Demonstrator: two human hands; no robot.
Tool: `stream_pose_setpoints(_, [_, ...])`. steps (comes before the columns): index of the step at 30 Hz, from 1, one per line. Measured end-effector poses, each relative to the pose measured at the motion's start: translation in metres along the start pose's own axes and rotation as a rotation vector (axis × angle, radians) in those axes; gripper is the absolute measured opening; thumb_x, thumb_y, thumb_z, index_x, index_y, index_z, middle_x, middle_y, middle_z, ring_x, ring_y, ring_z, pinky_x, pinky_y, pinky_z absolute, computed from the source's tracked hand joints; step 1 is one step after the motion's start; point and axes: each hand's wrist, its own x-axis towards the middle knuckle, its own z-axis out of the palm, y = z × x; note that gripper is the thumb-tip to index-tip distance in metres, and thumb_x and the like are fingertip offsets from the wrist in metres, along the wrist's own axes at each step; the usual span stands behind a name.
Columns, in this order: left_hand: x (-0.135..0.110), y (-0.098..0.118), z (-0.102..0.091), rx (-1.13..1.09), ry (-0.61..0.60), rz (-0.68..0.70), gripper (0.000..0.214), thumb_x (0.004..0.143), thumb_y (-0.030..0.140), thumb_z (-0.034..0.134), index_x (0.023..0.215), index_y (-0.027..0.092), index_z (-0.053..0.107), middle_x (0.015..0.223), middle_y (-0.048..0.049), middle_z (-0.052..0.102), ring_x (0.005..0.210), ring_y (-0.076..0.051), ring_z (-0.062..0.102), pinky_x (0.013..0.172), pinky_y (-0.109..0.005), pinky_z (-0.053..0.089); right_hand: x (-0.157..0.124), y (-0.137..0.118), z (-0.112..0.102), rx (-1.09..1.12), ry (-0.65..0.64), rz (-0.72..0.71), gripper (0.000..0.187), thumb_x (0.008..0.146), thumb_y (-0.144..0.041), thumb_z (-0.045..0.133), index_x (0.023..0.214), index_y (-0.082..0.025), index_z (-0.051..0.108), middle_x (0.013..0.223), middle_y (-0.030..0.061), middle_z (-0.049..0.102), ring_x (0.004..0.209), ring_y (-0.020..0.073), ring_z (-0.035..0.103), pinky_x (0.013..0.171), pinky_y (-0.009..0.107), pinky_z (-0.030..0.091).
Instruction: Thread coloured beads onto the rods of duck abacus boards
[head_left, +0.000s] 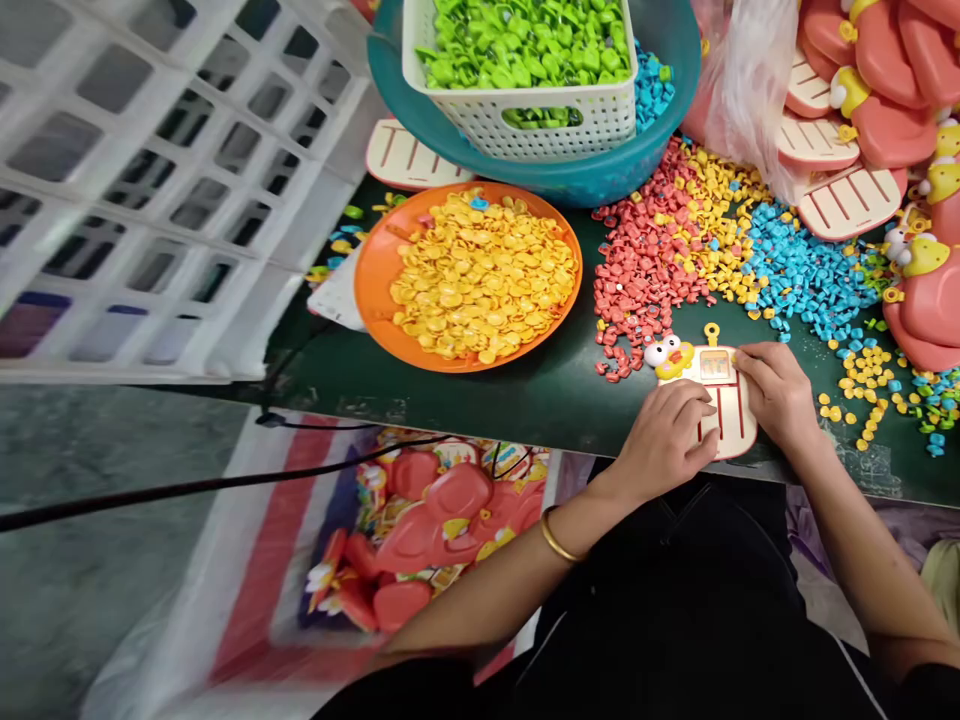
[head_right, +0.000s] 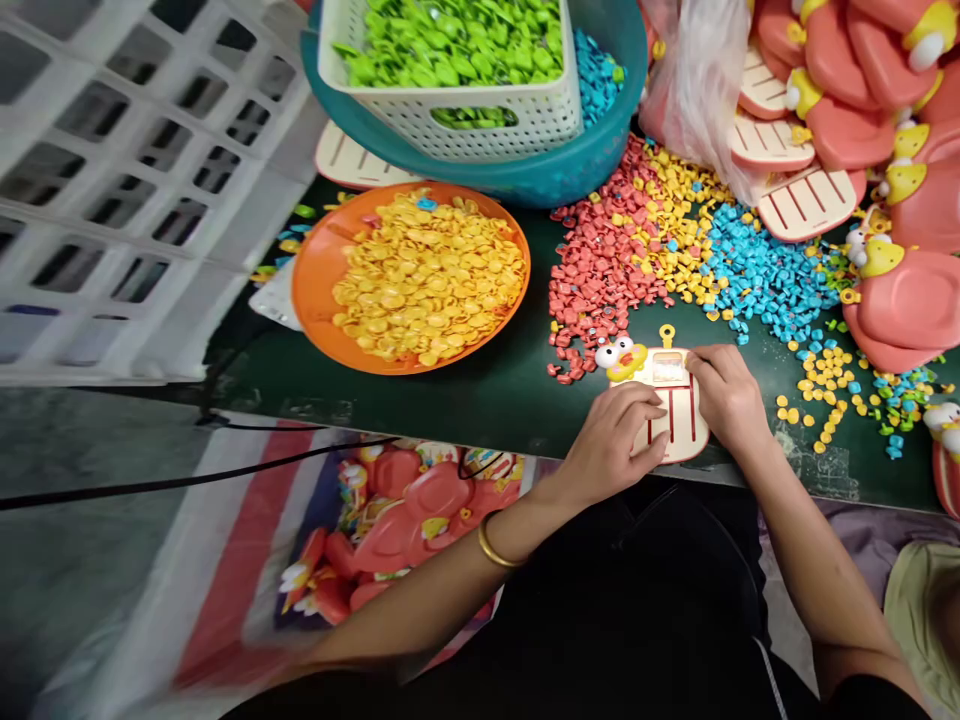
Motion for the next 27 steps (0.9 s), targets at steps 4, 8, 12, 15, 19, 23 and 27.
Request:
stream_pose_setpoints(4, [0.000, 0.000, 0.000, -0.034, -0.032, -0.012, 0.014, 0.096, 0.031, 0.052, 0.101, 0.020, 0.057, 0.109, -0.0086, 0.064, 0.108, -0.023, 0.058, 0.097, -0.041, 0.044, 0.011, 0.004, -0.002, 0.010, -0.008, -0.033, 0.023, 0.095, -0.012, 0.050, 0.104, -0.024, 0.067, 0.101, 0.0093, 0.067, 0.096, 0.0220, 0.060, 0.084, 0.039, 0.055])
stream_pose_setpoints(8, [-0.004, 0.001, 0.003, -0.005, 0.025, -0.039, 0.019, 0.095, 0.033, 0.053, 0.108, 0.019, 0.054, 0.116, -0.0115, 0.060, 0.115, -0.026, 0.054, 0.099, -0.043, 0.044, 0.008, 0.005, -0.016, 0.083, -0.169, -0.088, 0.024, 0.094, -0.009, 0.048, 0.101, -0.023, 0.066, 0.100, 0.0088, 0.066, 0.097, 0.0218, 0.059, 0.085, 0.039, 0.055])
stream_pose_setpoints(12, [-0.006, -0.001, 0.007, -0.039, 0.060, -0.038, 0.027, 0.093, 0.033, 0.057, 0.114, 0.019, 0.049, 0.121, -0.0129, 0.057, 0.119, -0.027, 0.053, 0.100, -0.045, 0.045, -0.013, -0.008, -0.017, 0.157, -0.178, -0.081, 0.023, 0.092, -0.009, 0.051, 0.104, -0.022, 0.066, 0.100, 0.0099, 0.067, 0.096, 0.0216, 0.061, 0.082, 0.038, 0.056])
stream_pose_setpoints(15, [-0.007, -0.004, 0.008, -0.073, 0.068, -0.037, 0.023, 0.091, 0.030, 0.059, 0.109, 0.020, 0.048, 0.121, -0.0128, 0.056, 0.119, -0.027, 0.053, 0.100, -0.044, 0.047, -0.007, -0.017, -0.005, 0.243, -0.148, -0.076, 0.028, 0.094, -0.011, 0.048, 0.108, -0.024, 0.068, 0.101, 0.0084, 0.070, 0.096, 0.0202, 0.065, 0.083, 0.037, 0.057])
stream_pose_setpoints(19, [-0.006, -0.007, 0.007, -0.035, 0.101, -0.025, 0.035, 0.088, 0.034, 0.062, 0.116, 0.017, 0.049, 0.133, -0.0180, 0.050, 0.129, -0.031, 0.047, 0.107, -0.050, 0.043, 0.060, 0.001, 0.010, 0.180, -0.186, -0.005, 0.027, 0.097, -0.024, 0.048, 0.113, -0.027, 0.069, 0.112, 0.0071, 0.072, 0.107, 0.0219, 0.065, 0.093, 0.041, 0.054])
stream_pose_setpoints(23, [-0.003, -0.006, 0.003, 0.025, -0.060, 0.013, 0.044, 0.093, 0.035, 0.053, 0.134, 0.018, 0.048, 0.142, -0.0150, 0.052, 0.137, -0.031, 0.042, 0.111, -0.049, 0.039, 0.120, 0.035, 0.019, -0.120, -0.237, 0.024, 0.038, 0.095, -0.016, 0.042, 0.125, -0.021, 0.065, 0.137, 0.0115, 0.062, 0.122, 0.0297, 0.052, 0.102, 0.052, 0.044])
stream_pose_setpoints(27, [-0.004, -0.006, 0.003, -0.011, -0.014, 0.011, 0.046, 0.093, 0.035, 0.054, 0.134, 0.015, 0.051, 0.133, -0.0151, 0.060, 0.130, -0.029, 0.051, 0.108, -0.047, 0.043, 0.103, 0.044, 0.013, -0.152, -0.349, -0.041, 0.042, 0.090, -0.007, 0.042, 0.122, -0.018, 0.066, 0.141, 0.0130, 0.059, 0.118, 0.0301, 0.051, 0.101, 0.052, 0.044])
